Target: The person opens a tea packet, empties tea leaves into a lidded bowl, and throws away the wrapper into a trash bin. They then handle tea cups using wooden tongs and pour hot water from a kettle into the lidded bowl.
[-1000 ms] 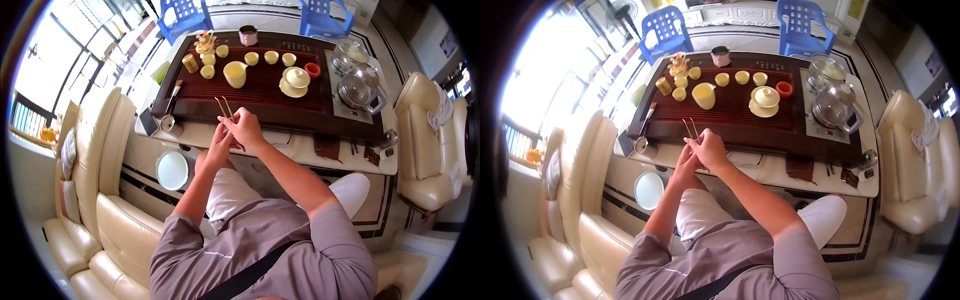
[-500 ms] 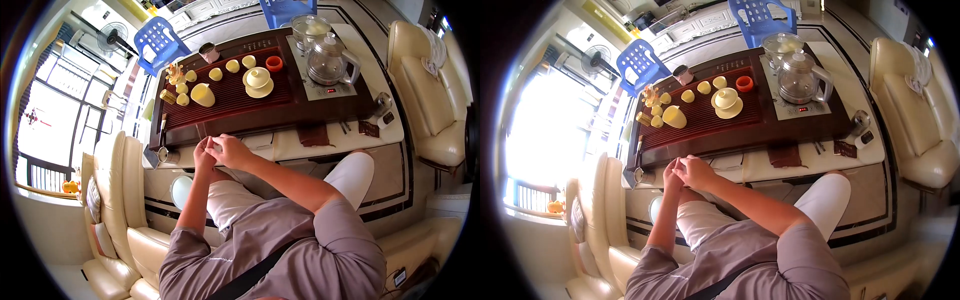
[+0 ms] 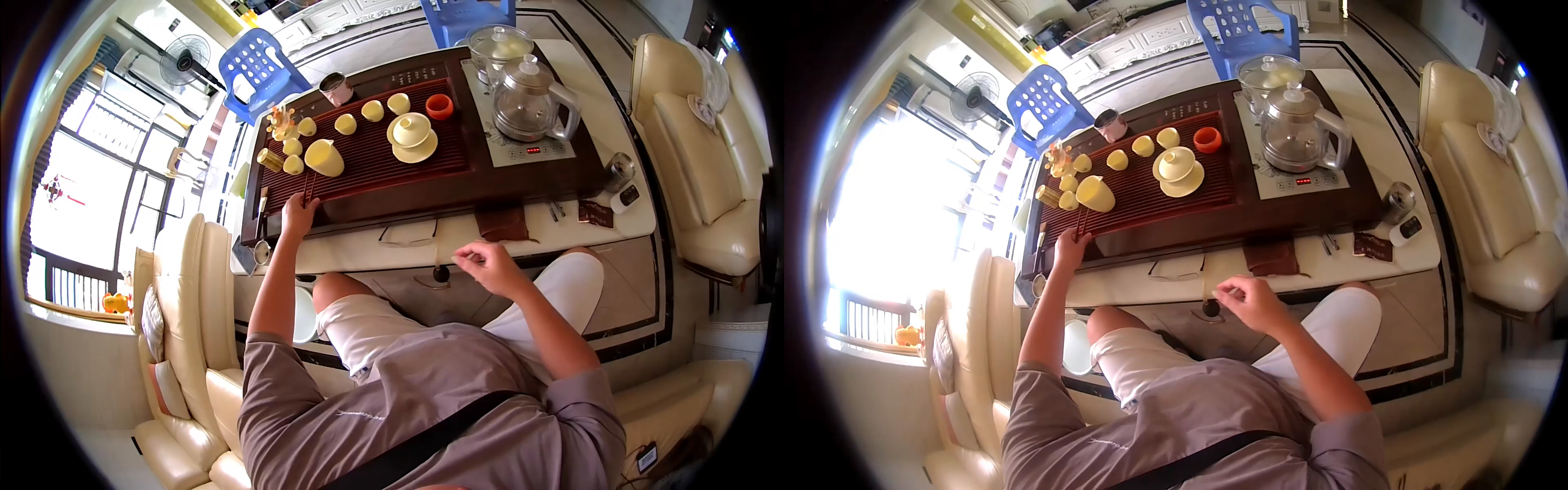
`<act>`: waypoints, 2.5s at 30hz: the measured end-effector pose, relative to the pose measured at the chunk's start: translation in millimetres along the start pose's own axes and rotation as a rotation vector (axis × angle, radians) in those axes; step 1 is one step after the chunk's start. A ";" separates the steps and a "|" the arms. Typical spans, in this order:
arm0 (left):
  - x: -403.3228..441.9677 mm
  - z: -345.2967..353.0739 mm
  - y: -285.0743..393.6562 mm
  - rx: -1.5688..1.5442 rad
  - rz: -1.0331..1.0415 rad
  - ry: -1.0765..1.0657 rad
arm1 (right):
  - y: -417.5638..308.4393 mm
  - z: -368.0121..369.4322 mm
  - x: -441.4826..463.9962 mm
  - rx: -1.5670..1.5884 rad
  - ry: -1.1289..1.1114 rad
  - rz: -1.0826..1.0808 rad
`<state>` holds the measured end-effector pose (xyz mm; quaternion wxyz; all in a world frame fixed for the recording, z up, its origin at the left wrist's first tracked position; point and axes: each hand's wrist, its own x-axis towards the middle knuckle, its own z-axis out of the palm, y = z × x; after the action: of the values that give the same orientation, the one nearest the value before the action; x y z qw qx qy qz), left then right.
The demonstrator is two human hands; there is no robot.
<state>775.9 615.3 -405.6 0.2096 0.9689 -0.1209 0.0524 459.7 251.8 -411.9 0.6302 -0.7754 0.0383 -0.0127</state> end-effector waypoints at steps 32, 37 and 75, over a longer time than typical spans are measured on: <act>15.8 46.6 229.6 -0.346 0.471 0.261 | -6.8 -223.7 156.5 -0.053 1.116 -0.151; 36.0 56.6 242.7 -0.200 0.488 0.157 | 3.4 -231.1 161.8 0.177 0.981 -0.171; -23.7 87.1 140.0 -1.572 0.010 -0.020 | -114.4 -166.8 173.7 -0.357 0.640 -0.180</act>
<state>721.6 460.3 -433.1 0.8324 0.5361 -0.1286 -0.0564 626.5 99.0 -270.7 0.4375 -0.8301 0.1667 -0.3029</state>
